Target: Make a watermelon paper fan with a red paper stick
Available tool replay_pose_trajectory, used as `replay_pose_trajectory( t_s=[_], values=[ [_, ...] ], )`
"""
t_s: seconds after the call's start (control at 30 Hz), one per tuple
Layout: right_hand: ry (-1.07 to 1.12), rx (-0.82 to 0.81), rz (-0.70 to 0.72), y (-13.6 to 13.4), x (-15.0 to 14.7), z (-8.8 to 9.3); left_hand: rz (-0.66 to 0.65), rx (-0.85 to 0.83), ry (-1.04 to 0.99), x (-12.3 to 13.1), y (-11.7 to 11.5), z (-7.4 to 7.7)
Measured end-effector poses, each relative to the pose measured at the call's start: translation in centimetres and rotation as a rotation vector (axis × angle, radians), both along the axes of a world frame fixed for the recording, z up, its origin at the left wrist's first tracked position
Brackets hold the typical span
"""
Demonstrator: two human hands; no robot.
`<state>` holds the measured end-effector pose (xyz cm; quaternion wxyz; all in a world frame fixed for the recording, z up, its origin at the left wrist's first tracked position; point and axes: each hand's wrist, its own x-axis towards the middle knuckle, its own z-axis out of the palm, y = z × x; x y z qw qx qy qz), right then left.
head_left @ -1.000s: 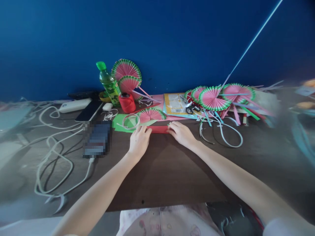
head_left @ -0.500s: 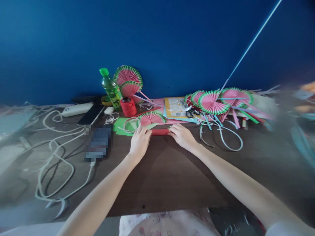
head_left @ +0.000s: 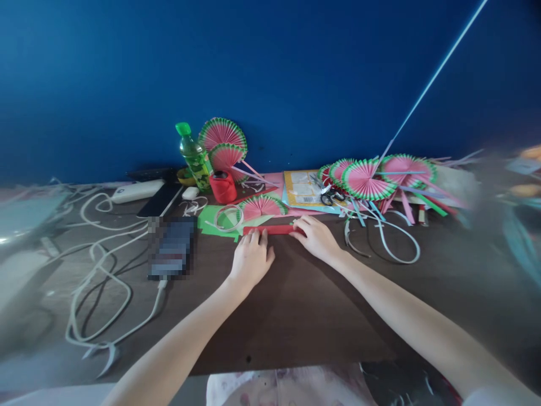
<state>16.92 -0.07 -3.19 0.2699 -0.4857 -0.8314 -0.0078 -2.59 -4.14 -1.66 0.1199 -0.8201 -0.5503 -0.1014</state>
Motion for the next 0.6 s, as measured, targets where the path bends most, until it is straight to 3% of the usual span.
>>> replay_pose_trajectory(
  t_s=[0.33,0.5,0.6],
  values=[
    [-0.098,0.045,0.022,-1.4,-0.7,0.6,0.03,-0.072,0.023,0.6,-0.5,0.1],
    [-0.097,-0.006,0.221,-2.5,-2.1,0.5,0.014,-0.071,0.036,0.6,-0.7,-0.1],
    [-0.06,-0.061,0.237,-2.8,-2.3,0.4,0.016,-0.077,0.034,0.6,-0.6,-0.2]
  ],
)
